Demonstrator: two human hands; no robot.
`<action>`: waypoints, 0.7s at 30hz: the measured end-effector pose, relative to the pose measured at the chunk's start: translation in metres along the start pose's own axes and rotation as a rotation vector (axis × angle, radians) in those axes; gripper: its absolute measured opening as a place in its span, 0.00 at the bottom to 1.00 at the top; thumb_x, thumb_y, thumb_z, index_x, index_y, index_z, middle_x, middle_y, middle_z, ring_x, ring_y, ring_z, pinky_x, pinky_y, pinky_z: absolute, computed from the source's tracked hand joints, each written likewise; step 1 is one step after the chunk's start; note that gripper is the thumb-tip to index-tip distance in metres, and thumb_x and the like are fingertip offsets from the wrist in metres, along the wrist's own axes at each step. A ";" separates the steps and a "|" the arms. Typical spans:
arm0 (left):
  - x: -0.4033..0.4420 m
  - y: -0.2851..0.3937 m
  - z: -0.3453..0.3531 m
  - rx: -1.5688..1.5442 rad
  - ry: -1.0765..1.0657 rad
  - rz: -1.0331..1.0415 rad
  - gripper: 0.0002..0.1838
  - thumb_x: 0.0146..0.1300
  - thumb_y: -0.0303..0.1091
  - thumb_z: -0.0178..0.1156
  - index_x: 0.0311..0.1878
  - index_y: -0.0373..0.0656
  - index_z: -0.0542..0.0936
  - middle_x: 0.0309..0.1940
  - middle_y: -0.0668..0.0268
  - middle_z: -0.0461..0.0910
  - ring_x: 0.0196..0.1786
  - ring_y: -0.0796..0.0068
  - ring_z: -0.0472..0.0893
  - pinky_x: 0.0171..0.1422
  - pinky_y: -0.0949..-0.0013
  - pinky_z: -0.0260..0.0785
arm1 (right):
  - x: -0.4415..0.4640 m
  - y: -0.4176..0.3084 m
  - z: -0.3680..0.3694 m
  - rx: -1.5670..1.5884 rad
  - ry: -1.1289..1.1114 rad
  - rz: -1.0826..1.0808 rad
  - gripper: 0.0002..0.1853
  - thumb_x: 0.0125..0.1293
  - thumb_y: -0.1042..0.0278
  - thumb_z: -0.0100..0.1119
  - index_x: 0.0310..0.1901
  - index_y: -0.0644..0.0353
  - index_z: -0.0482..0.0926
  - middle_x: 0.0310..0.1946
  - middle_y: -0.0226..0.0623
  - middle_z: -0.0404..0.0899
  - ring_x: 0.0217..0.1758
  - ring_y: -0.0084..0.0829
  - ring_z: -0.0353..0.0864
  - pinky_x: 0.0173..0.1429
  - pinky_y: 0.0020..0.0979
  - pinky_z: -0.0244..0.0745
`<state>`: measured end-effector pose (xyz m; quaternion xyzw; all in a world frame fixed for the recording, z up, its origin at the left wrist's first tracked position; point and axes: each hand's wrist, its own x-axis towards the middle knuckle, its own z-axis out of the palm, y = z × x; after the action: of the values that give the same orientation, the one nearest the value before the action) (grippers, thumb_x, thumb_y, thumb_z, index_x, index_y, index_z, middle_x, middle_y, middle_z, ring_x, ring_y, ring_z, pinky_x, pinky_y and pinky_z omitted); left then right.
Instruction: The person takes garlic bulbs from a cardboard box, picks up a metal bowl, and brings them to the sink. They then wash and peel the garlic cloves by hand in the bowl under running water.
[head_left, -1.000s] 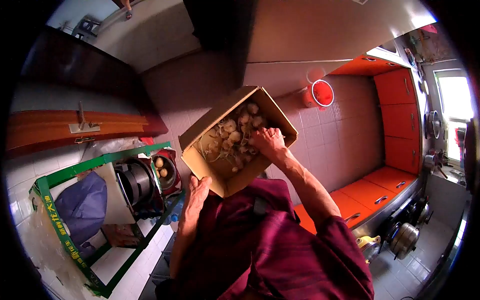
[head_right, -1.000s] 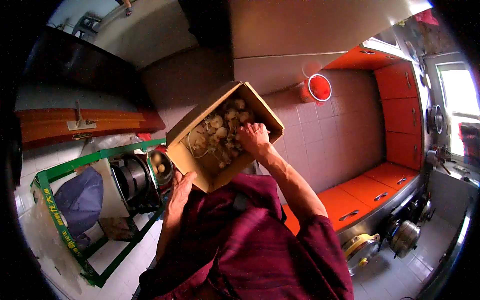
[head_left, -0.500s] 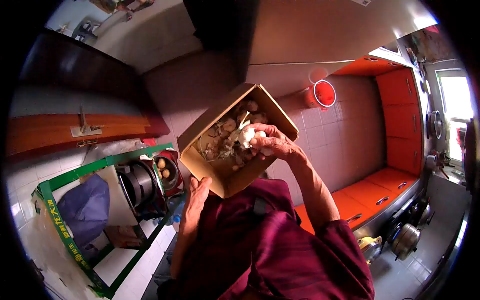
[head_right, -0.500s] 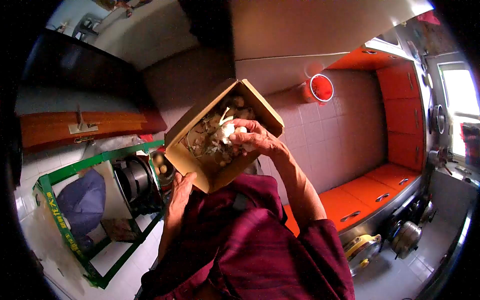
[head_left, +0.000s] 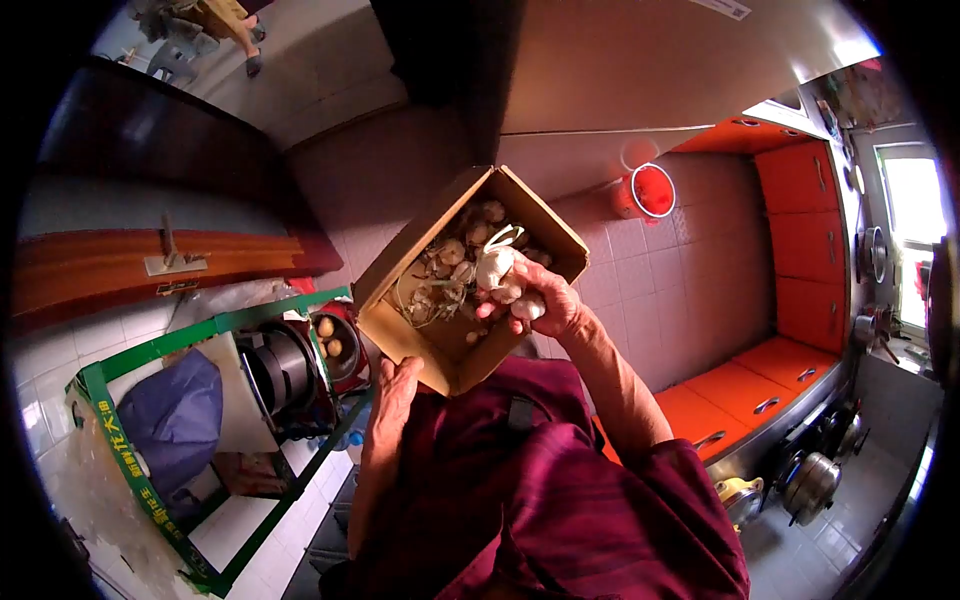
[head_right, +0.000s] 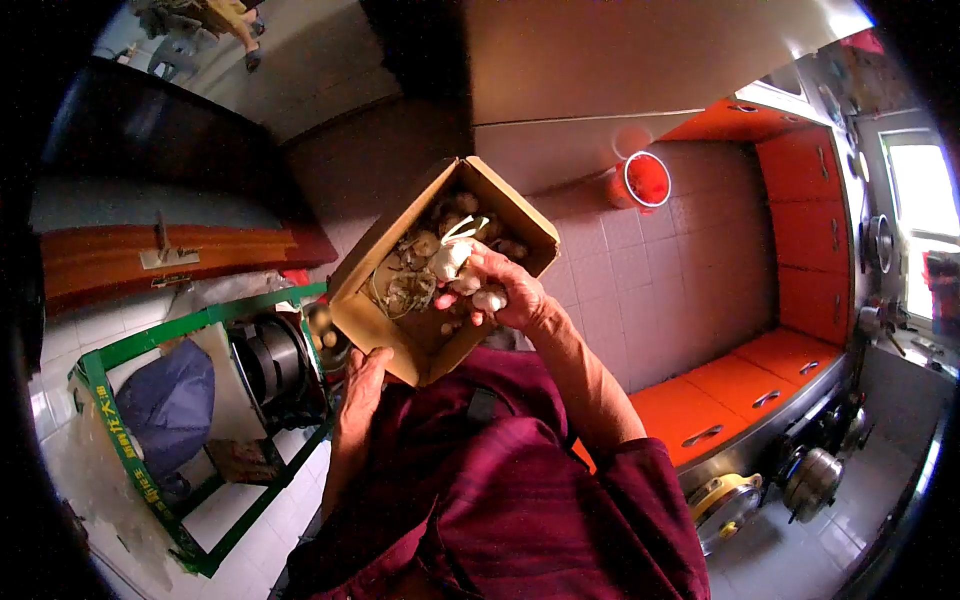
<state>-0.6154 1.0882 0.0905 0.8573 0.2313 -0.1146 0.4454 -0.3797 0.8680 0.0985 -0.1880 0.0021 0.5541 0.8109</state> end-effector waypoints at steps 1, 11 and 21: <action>0.000 0.001 0.000 0.008 -0.001 0.016 0.16 0.67 0.32 0.47 0.56 0.46 0.74 0.47 0.42 0.72 0.54 0.36 0.71 0.57 0.45 0.67 | 0.000 0.000 -0.001 -0.018 -0.001 0.004 0.27 0.71 0.55 0.58 0.66 0.55 0.62 0.52 0.46 0.77 0.48 0.47 0.86 0.26 0.32 0.87; 0.005 -0.012 0.009 0.089 0.020 -0.082 0.13 0.67 0.32 0.48 0.52 0.48 0.75 0.44 0.42 0.71 0.50 0.37 0.73 0.50 0.46 0.69 | 0.001 0.005 0.007 0.037 0.114 -0.008 0.24 0.75 0.49 0.51 0.64 0.55 0.67 0.52 0.47 0.80 0.51 0.45 0.85 0.35 0.36 0.86; 0.003 -0.025 0.019 -0.005 0.088 -0.016 0.10 0.66 0.32 0.49 0.48 0.45 0.75 0.44 0.42 0.71 0.51 0.40 0.73 0.52 0.48 0.69 | -0.013 -0.003 0.014 -0.223 0.079 -0.031 0.17 0.72 0.60 0.58 0.59 0.55 0.72 0.55 0.46 0.80 0.41 0.31 0.85 0.31 0.26 0.82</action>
<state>-0.6252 1.0862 0.0608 0.8586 0.2578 -0.0800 0.4359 -0.3846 0.8594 0.1151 -0.2990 -0.0304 0.5305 0.7926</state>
